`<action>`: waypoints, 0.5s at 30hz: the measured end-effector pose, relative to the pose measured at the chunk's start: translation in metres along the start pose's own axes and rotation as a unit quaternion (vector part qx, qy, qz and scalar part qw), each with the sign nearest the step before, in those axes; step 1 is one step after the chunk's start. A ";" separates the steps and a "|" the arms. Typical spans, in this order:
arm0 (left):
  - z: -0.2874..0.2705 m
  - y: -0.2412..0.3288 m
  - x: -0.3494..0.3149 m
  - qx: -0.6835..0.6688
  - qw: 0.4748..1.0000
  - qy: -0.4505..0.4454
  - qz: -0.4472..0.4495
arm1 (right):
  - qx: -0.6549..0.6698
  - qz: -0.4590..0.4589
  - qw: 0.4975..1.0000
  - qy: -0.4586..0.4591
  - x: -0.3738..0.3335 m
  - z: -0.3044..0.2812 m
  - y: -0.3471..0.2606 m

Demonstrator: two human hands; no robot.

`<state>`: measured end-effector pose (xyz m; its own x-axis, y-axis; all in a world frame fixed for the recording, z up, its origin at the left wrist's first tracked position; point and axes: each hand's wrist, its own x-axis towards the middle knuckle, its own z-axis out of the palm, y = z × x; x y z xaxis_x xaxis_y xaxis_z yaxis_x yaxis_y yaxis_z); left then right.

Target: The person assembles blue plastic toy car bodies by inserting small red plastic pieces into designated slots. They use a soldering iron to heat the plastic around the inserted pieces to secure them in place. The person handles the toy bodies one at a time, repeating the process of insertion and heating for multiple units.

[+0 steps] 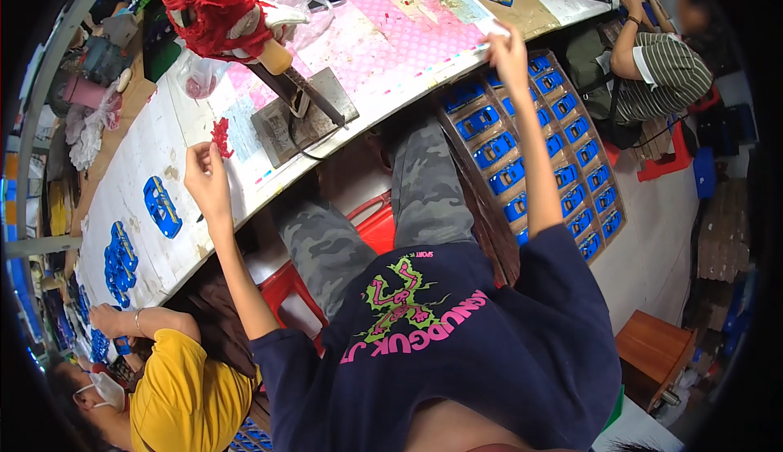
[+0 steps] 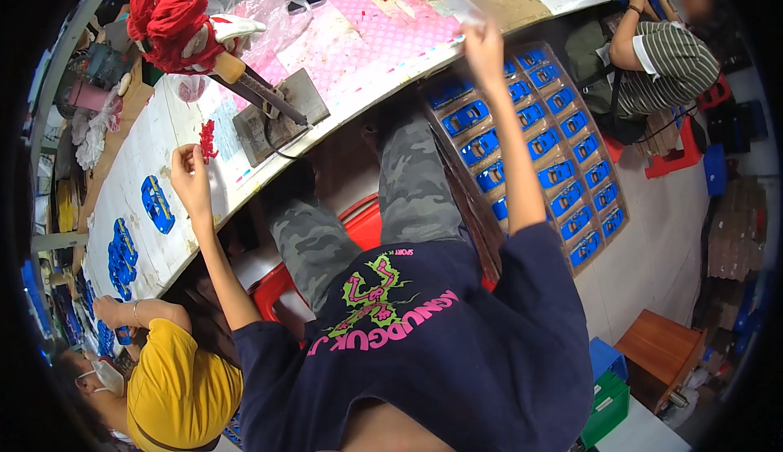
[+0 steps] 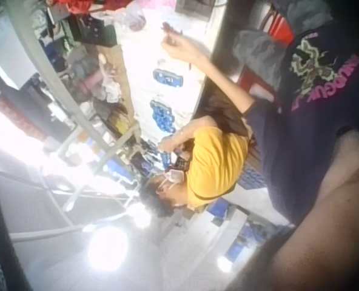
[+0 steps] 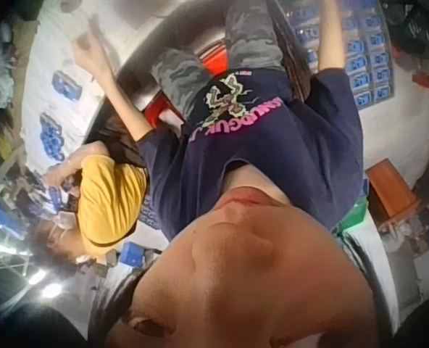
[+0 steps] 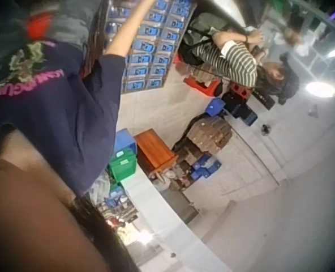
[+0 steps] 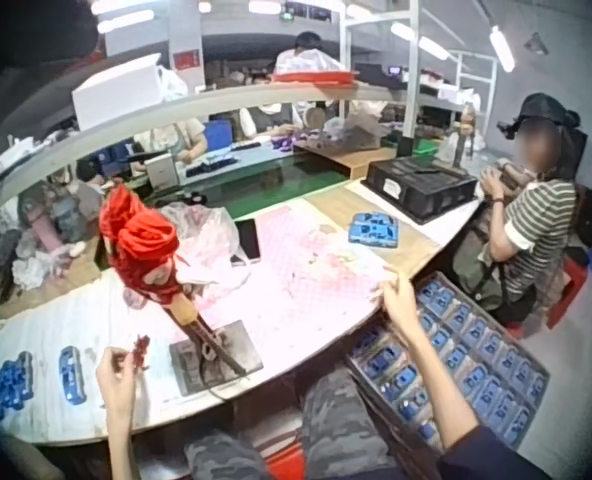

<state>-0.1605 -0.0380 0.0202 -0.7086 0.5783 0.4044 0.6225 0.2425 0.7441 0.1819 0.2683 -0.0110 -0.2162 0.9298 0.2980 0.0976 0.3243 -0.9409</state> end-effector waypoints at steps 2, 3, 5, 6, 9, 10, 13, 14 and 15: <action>-0.008 0.001 -0.008 -0.055 0.998 0.003 -0.030 | 0.023 0.045 0.998 0.025 0.055 -0.011 0.016; -0.013 0.003 -0.012 -0.094 0.994 -0.008 -0.052 | 0.038 0.072 0.996 0.030 0.077 -0.014 0.020; -0.020 0.007 -0.020 -0.171 0.980 -0.030 -0.095 | 0.036 0.094 0.994 0.040 0.111 -0.016 0.034; -0.022 0.005 -0.022 -0.199 0.974 -0.049 -0.094 | 0.005 0.068 0.995 0.067 0.137 -0.028 0.060; -0.034 0.015 -0.035 -0.224 0.964 -0.060 -0.127 | 0.043 0.162 0.985 0.030 0.153 -0.022 0.062; -0.038 0.019 -0.039 -0.211 0.964 -0.074 -0.141 | 0.042 0.164 0.985 0.027 0.154 -0.023 0.066; -0.042 0.030 -0.050 -0.202 0.964 -0.078 -0.156 | 0.047 0.148 0.987 0.037 0.148 -0.025 0.071; -0.041 0.035 -0.052 -0.223 0.958 -0.080 -0.160 | 0.055 0.126 0.989 0.055 0.142 -0.027 0.071; -0.041 0.037 -0.056 -0.246 0.951 -0.085 -0.165 | 0.061 0.105 0.990 0.072 0.132 -0.029 0.068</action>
<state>-0.1114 -0.0933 0.0475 -0.7484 0.6618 0.0443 0.1143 0.0628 0.9915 0.1880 0.4176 -0.0309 -0.0629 0.9924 0.1062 0.0059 0.1068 -0.9943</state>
